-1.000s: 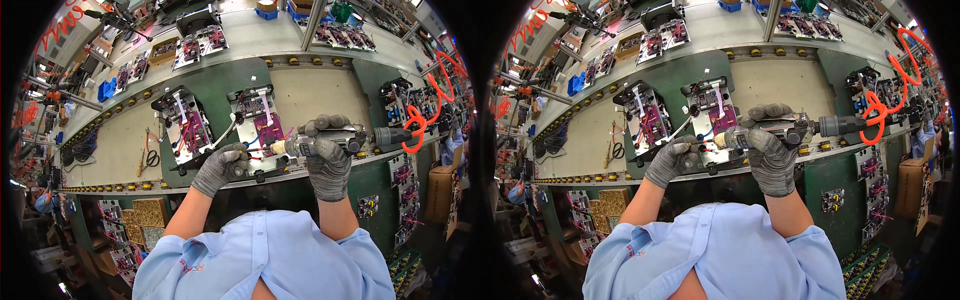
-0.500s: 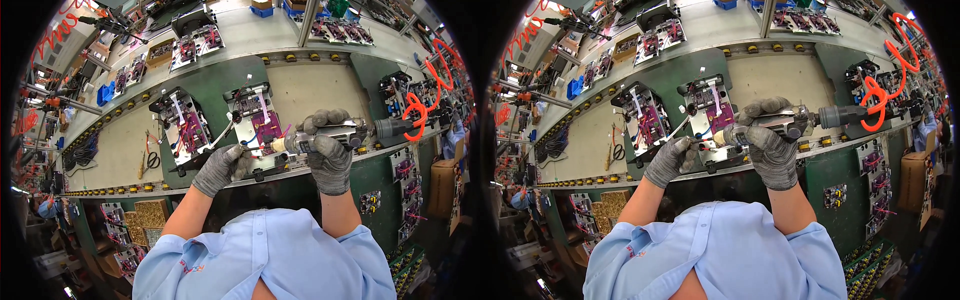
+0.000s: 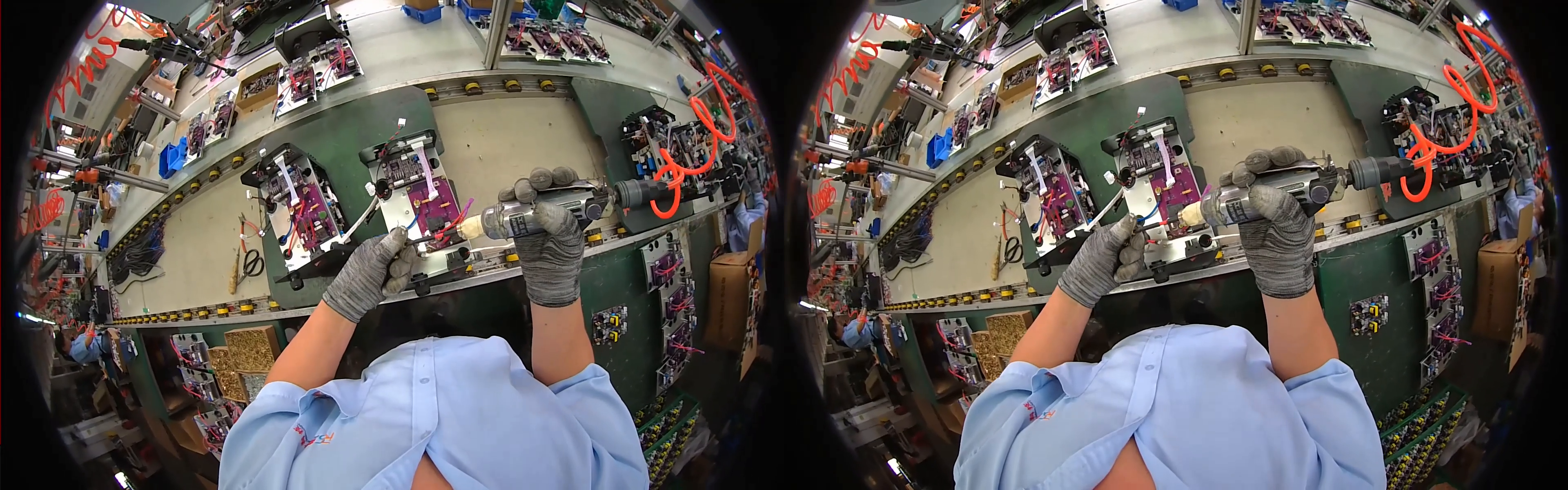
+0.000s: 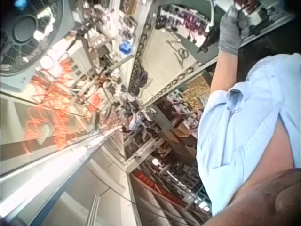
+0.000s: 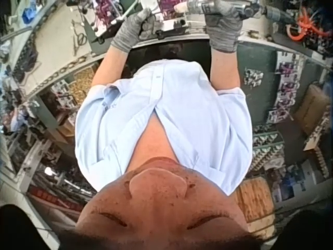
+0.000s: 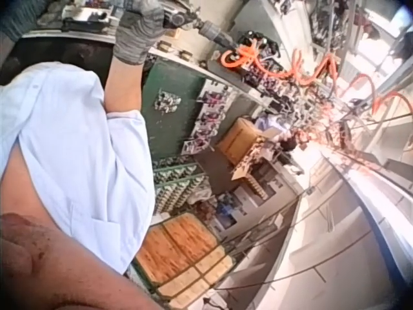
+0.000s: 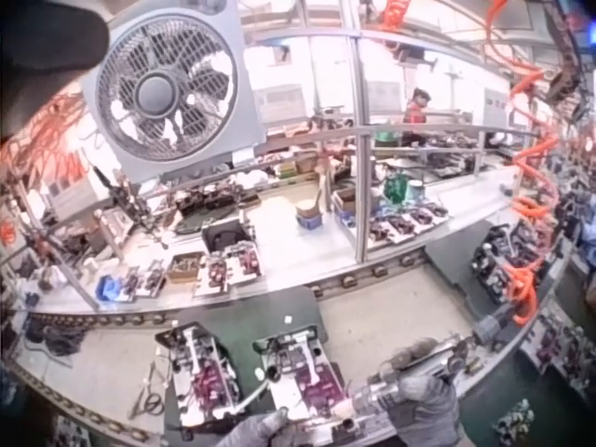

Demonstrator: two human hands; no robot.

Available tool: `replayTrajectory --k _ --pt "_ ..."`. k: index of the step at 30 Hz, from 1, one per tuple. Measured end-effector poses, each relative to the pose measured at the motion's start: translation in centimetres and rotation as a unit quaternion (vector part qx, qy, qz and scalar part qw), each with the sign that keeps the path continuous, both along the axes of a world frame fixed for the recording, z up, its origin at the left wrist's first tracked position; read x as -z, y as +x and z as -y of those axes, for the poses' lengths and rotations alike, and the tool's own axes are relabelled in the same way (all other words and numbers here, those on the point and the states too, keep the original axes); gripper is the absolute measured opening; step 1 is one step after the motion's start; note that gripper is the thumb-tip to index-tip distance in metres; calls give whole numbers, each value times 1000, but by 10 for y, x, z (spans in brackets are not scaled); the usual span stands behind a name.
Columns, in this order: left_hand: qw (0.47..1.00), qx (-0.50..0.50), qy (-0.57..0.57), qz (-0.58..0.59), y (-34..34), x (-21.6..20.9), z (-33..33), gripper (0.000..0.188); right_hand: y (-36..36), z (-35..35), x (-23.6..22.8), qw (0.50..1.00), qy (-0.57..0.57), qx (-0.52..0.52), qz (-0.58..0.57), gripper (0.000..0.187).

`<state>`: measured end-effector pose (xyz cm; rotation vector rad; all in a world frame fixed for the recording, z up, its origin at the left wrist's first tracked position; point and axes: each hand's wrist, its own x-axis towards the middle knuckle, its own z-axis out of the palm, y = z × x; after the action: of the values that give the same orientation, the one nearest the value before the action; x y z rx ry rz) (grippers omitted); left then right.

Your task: Assembling electronic components onto a metal chassis using an electric screwdriver on a factory assembly line.

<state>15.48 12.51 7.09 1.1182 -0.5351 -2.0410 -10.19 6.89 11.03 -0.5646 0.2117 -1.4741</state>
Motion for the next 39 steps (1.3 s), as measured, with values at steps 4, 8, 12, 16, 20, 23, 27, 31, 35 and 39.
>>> replayTrajectory --k 4,8,12,16,20,23,27,31,35,39 --pt "996 -48 42 69 -14 -2 6 51 1 -7 -3 998 12 50 -28 49" --pt "995 -44 40 80 -15 5 7 53 -3 -9 -1 998 -29 26 -58 50" --pt "996 -21 77 37 -14 4 16 52 -7 -6 -1 999 -26 29 -34 49" --pt "939 78 -133 308 4 -4 26 42 -17 0 -7 998 -23 61 -20 49" --pt "801 201 -322 464 22 42 16 31 -30 6 -8 993 -44 105 -22 48" --pt "719 235 -422 500 15 48 22 25 -32 5 -8 991 -37 124 -40 47" --pt "773 206 -301 519 6 54 37 25 -35 -2 -13 987 -45 142 -62 47" --pt "701 269 -277 600 -3 47 75 41 -38 0 -22 981 -45 171 -75 47" --pt "702 336 -209 592 -13 33 103 43 -43 8 -17 980 -61 163 -100 50" --pt "709 349 -242 563 -5 37 113 37 -35 18 -9 969 -60 205 -126 50"
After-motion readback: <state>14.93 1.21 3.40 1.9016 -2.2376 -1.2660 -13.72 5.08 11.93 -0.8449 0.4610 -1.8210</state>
